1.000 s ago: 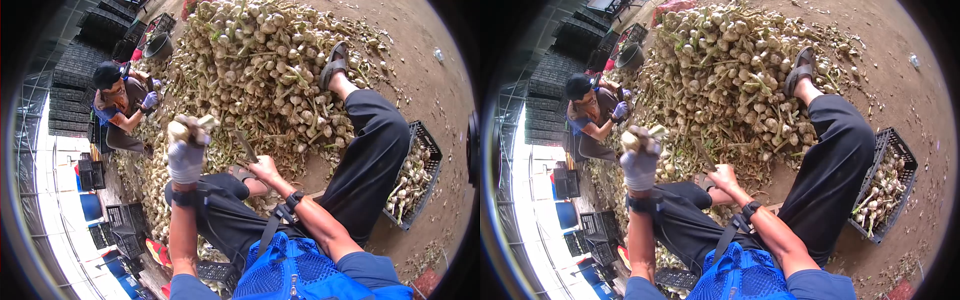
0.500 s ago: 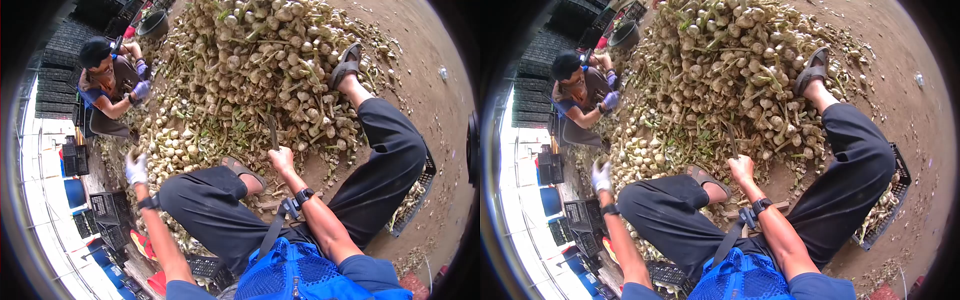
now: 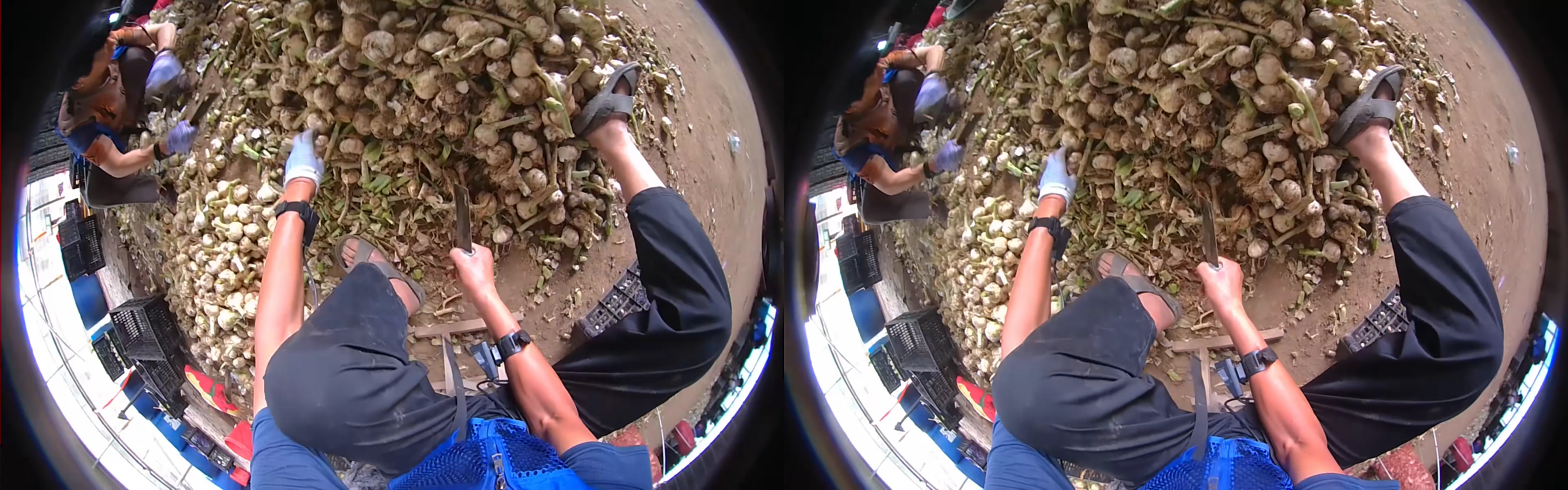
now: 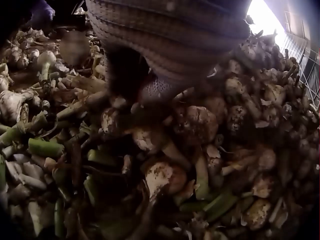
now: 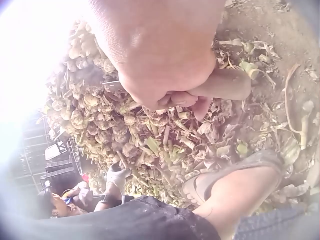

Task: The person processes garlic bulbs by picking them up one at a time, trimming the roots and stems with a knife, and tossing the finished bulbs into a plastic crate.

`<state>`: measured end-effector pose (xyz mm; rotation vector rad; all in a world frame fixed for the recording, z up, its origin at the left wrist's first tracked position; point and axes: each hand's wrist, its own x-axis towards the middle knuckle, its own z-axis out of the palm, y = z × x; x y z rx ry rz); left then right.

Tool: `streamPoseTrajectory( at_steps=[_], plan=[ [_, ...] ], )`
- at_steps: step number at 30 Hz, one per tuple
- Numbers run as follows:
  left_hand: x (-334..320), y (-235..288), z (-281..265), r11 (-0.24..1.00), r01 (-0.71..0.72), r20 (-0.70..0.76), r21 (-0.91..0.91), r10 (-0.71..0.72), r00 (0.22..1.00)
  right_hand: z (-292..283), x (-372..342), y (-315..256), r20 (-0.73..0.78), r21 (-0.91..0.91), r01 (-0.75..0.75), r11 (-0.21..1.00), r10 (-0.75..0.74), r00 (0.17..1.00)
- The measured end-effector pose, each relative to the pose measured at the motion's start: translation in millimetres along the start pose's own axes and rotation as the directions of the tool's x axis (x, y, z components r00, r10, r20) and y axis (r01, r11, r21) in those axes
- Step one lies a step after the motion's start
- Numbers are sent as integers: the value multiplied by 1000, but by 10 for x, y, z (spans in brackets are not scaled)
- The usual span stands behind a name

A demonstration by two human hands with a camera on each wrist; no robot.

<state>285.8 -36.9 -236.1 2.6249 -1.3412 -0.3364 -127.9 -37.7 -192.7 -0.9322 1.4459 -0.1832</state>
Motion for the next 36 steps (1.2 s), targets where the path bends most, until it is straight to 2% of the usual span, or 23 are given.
streamPoseTrajectory(
  at_steps=[3,5,6,8,9,10,12,13,14,16,17,18,20,22,24,26,27,28,29,30,32,34,36],
  plan=[
    [-75,62,26,994,69,62,81,-74,995,29,20,52,-7,21,-5,1000,5,1000],
    [-120,61,41,965,256,103,57,-261,960,58,32,59,-4,-32,55,998,-56,998],
    [-148,49,17,966,252,96,54,-256,962,53,35,58,-6,-29,64,998,-64,998],
    [-245,-71,-40,915,322,132,-242,-298,945,79,-61,-80,-4,-14,117,993,-117,993],
    [-296,-114,-12,928,260,58,-268,-254,965,59,-147,-200,10,6,118,993,-118,993],
    [-290,-399,279,893,172,-4,-415,-191,982,64,-159,-228,13,14,135,991,-135,991],
    [-468,-130,-7,657,189,24,-729,-252,967,69,-145,-239,16,14,175,985,-175,984],
    [-545,30,-254,502,168,65,-849,-215,974,69,-163,-256,26,45,200,979,-201,979],
    [-571,81,-392,417,192,112,-889,-208,972,67,-216,-321,26,55,211,976,-213,977],
    [-732,225,-780,33,282,281,-959,-32,959,77,-323,-490,15,79,240,968,-242,970],
    [-796,330,-922,-66,194,193,-979,17,981,85,-376,-571,19,92,255,963,-257,966],
    [-865,446,-1061,-168,107,98,-980,61,993,92,-432,-651,7,66,335,940,-336,942],
    [-1077,775,-1617,-146,119,111,-982,60,992,86,-576,-834,-7,55,426,903,-427,904],
    [-1210,948,-2084,2,130,129,-991,167,977,72,-782,-1084,-26,-150,663,733,-673,739],
    [-1430,1247,-2637,250,104,152,-963,183,971,57,-1058,-1356,-31,-180,800,572,-816,577],
    [-1713,1656,-3175,509,72,158,-858,128,979,-1,-1402,-1599,-5,-196,877,438,-895,445],
    [-1817,1758,-3341,492,67,184,-868,194,963,-30,-1556,-1689,-3,-187,916,356,-932,361],
    [-1944,1899,-3507,545,69,202,-836,188,961,-66,-1710,-1774,-4,-180,946,270,-962,274],
    [-2058,2021,-3557,577,2,152,-817,211,965,-117,-1882,-1860,-4,-180,961,211,-977,214],
    [-2161,2124,-3576,604,-62,104,-794,236,966,-136,-1982,-1891,10,-217,959,181,-982,187],
    [-2323,2311,-3656,714,-280,73,-642,420,905,-219,-2130,-1941,28,-254,963,93,-994,104],
    [-2496,2443,-3537,696,-329,-10,-638,420,907,-292,-2170,-1932,25,-266,962,60,-997,69],
    [-2554,2507,-3407,693,-329,-5,-642,425,905,-353,-2177,-1898,24,-281,959,32,-999,40]
  ],
)
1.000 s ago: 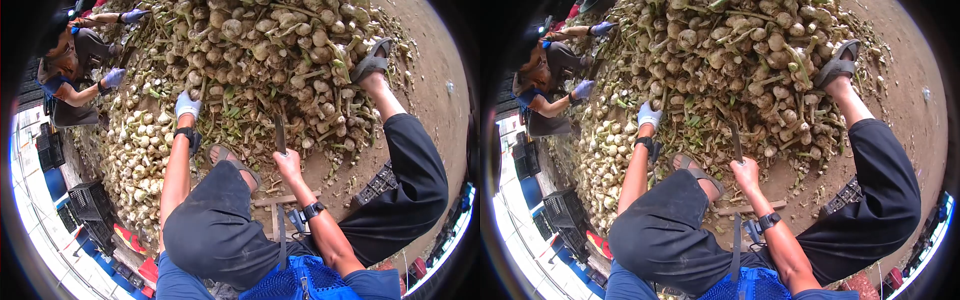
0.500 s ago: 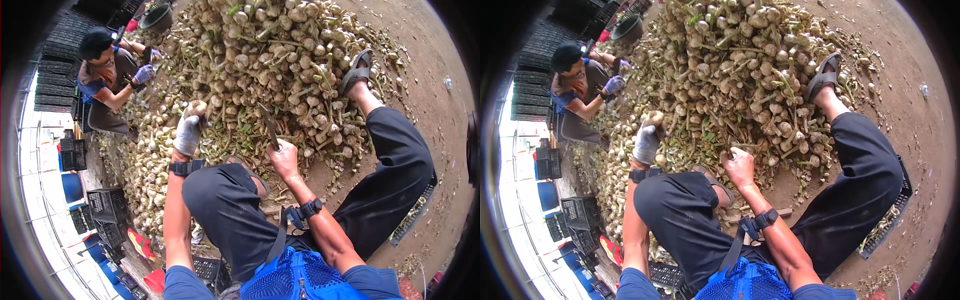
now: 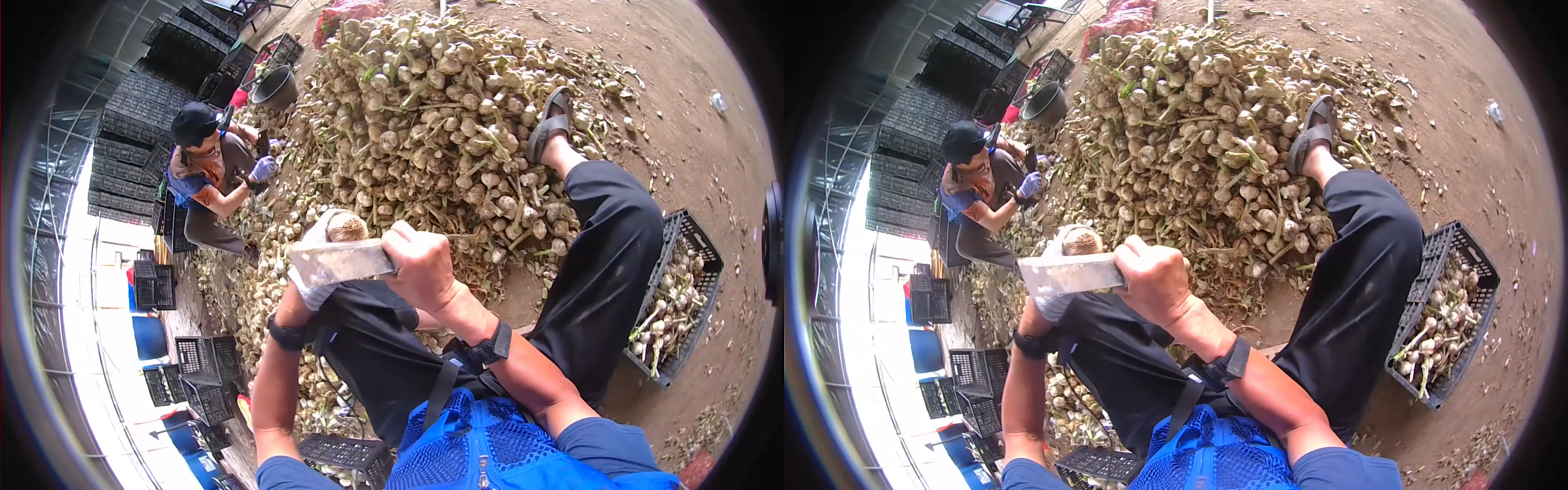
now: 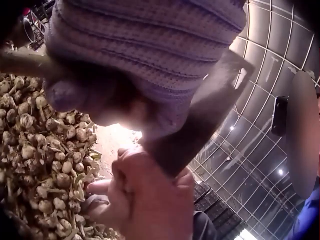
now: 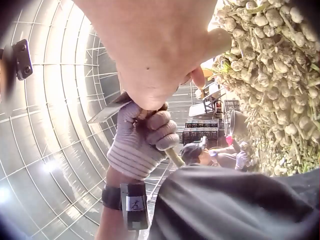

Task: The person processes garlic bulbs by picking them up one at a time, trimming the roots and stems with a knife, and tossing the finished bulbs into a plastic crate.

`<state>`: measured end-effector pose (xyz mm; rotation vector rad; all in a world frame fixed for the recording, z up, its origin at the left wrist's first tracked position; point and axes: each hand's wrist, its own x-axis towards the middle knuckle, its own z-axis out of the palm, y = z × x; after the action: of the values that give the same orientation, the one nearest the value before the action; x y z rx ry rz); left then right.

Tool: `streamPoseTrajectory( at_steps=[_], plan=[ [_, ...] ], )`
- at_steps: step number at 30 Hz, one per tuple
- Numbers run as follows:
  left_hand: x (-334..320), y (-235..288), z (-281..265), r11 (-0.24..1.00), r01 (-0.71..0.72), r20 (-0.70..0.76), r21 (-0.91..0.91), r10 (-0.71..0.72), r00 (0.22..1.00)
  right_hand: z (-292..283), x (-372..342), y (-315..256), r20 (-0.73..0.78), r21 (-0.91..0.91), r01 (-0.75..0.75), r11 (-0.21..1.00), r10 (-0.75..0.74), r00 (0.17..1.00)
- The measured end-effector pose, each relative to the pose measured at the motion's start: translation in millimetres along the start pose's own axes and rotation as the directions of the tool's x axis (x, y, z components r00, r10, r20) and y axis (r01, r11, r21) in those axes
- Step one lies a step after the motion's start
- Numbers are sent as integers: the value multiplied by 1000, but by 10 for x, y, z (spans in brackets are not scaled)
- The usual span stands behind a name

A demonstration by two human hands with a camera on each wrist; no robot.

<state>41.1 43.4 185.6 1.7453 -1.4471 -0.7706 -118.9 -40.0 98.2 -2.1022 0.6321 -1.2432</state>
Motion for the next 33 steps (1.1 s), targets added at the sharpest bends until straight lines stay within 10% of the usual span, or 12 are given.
streamPoseTrajectory(
  at_steps=[11,14,16,20,24,26,28,33],
  plan=[
    [24,-304,546,949,244,-11,-199,-252,968,312,-400,845,-57,-120,-42,992,35,998],
    [28,-221,634,965,225,-79,-134,-237,968,367,-783,1596,62,-348,-535,770,588,807],
    [67,-289,657,968,248,-145,-40,-251,957,422,-912,1567,-92,-192,-652,734,648,756],
    [125,-271,628,962,260,-135,-86,-270,953,404,-534,1027,-56,21,-263,964,264,963],
    [12,-932,488,967,-67,52,247,56,997,218,-282,683,71,56,-19,998,15,997],
    [-93,-822,467,996,41,29,75,-43,999,125,-238,589,141,91,5,996,-18,990],
    [-164,-895,466,787,273,107,-553,-258,960,80,-223,567,193,98,74,992,-92,977],
    [-230,-957,477,787,319,126,-528,-299,946,242,-394,677,181,134,51,990,-76,981]
  ],
)
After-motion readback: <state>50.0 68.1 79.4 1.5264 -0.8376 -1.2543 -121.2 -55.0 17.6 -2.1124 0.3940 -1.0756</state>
